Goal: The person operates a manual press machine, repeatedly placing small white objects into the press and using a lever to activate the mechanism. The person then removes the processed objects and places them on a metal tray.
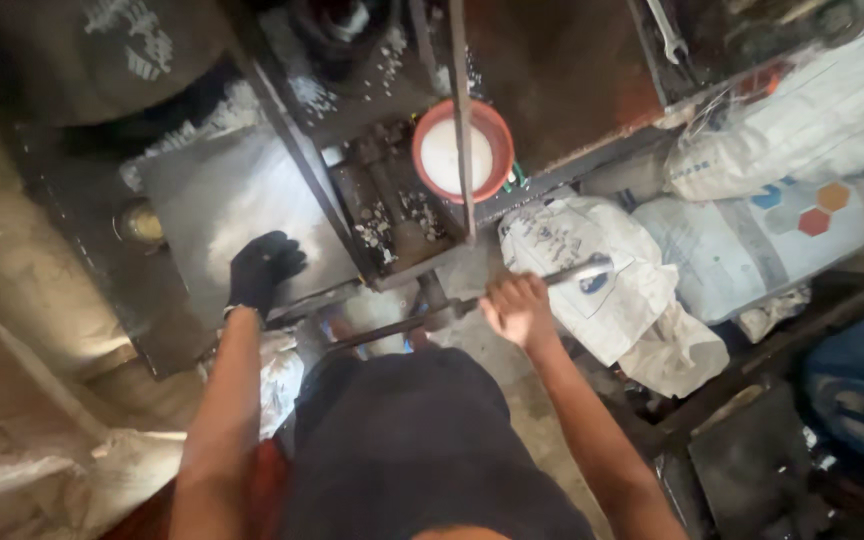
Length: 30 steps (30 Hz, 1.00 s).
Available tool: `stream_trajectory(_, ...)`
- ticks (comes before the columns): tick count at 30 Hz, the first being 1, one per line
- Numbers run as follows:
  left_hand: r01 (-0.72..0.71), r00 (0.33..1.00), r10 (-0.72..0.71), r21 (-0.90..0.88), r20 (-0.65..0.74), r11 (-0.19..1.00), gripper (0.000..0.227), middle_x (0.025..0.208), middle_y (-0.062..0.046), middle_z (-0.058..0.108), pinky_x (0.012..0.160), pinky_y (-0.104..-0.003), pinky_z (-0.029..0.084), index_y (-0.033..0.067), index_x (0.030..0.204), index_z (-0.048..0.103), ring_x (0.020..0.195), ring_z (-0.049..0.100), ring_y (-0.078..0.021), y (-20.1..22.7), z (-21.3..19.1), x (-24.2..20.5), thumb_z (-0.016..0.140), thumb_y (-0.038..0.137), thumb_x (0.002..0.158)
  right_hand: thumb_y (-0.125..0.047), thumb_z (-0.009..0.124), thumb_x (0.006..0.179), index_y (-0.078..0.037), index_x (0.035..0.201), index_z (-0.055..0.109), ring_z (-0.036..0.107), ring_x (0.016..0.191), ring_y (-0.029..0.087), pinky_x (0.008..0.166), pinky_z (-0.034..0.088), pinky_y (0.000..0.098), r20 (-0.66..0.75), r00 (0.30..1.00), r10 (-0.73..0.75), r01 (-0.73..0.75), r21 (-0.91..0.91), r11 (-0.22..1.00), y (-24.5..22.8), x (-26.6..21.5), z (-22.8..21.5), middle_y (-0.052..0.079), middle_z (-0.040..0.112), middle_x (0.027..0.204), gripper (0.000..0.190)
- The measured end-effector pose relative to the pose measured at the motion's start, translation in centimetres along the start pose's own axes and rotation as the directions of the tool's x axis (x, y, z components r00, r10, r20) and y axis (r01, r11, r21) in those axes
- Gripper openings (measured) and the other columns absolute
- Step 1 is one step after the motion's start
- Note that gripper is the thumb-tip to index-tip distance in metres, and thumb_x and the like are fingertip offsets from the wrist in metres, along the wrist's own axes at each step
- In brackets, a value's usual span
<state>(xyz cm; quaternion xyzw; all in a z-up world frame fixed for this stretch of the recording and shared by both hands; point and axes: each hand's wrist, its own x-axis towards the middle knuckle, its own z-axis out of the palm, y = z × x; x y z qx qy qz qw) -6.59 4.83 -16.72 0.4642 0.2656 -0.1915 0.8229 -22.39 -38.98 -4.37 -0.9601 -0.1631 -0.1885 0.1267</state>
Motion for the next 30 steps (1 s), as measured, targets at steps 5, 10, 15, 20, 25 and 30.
stream_trajectory(5, 0.007, 1.000, -0.007, 0.008, 0.030, 1.000, 0.018, 0.099, -0.019, 0.070, 0.074, -0.045, 0.059, -0.0011, 0.116, 0.068, 0.081, 0.070, -0.0308, -2.0, -1.7, -3.4, 0.068, 0.008, 0.100, -0.038, 0.061, 0.097, -0.011, 0.108, 0.070, 0.068, 0.094, 0.031, 0.081, 0.055, 0.0468, 0.496, 0.649, 0.577, -0.739, 0.232, 0.632, 1.4, -5.3, 14.0, 0.011, 0.069, 0.107, 0.030)
stream_trajectory(10, -0.170, 0.971, -0.083, 0.890, 0.225, 0.423, 0.026, 0.103, -0.016, 0.075, 0.075, -0.045, 0.056, 0.0063, 0.115, 0.075, 0.084, 0.067, -0.0285, -4.7, -4.0, -6.4, 0.067, 0.021, 0.094, -0.049, 0.052, 0.101, -0.016, 0.124, 0.068, 0.069, 0.102, 0.031, 0.079, 0.061, 0.0466, 0.795, 0.436, 0.422, -0.895, 0.430, 0.115, 0.0, -9.0, 20.4, 0.012, 0.068, 0.123, 0.043)
stream_trajectory(15, -0.536, 0.765, -0.229, 0.792, 0.602, 0.293, 0.044, 0.115, -0.017, 0.075, 0.090, -0.045, 0.054, 0.0042, 0.121, 0.071, 0.103, 0.071, -0.0363, -10.8, -4.2, -6.3, 0.067, 0.021, 0.081, -0.050, 0.048, 0.102, -0.008, 0.122, 0.068, 0.066, 0.085, 0.025, 0.067, 0.063, 0.0409, 0.820, 0.195, 0.537, -0.658, 0.516, -0.549, 1.3, -9.4, 17.8, 0.010, 0.069, 0.100, 0.051)
stream_trajectory(20, -0.466, 0.783, -0.577, 0.832, 0.230, -0.300, 0.041, 0.112, -0.021, 0.073, 0.092, -0.047, 0.052, 0.0044, 0.113, 0.074, 0.105, 0.069, -0.0396, -15.5, -3.6, -5.0, 0.072, 0.035, 0.085, -0.064, 0.039, 0.098, -0.016, 0.124, 0.054, 0.062, 0.068, 0.025, 0.057, 0.054, 0.0385, 0.498, -0.241, 0.833, -0.064, 0.848, -0.526, 8.1, -5.4, 8.5, 0.010, 0.065, 0.089, 0.057)
stream_trajectory(25, -0.444, 0.765, -0.643, 0.686, -0.045, -0.576, 0.045, 0.105, -0.023, 0.073, 0.089, -0.048, 0.054, 0.0046, 0.108, 0.074, 0.100, 0.071, -0.0396, -15.7, -5.8, -3.0, 0.069, 0.044, 0.087, -0.034, 0.060, 0.098, -0.009, 0.119, 0.064, 0.050, 0.055, 0.018, 0.044, 0.039, 0.0340, 0.040, -0.331, 0.943, -0.313, 0.938, -0.149, 13.2, 0.2, 3.5, 0.008, 0.057, 0.083, 0.033)
stream_trajectory(30, -0.620, 0.655, -0.709, 0.723, 0.262, -0.305, 0.051, 0.097, -0.024, 0.074, 0.087, -0.049, 0.056, 0.0048, 0.104, 0.075, 0.094, 0.072, -0.0397, -17.6, -4.1, -3.0, 0.065, 0.052, 0.089, -0.023, 0.058, 0.103, -0.007, 0.111, 0.062, 0.051, 0.051, 0.019, 0.043, 0.041, 0.0383, -0.185, -0.306, 0.934, -0.619, 0.784, -0.047, 13.4, 0.6, 4.8, 0.010, 0.054, 0.072, 0.018)
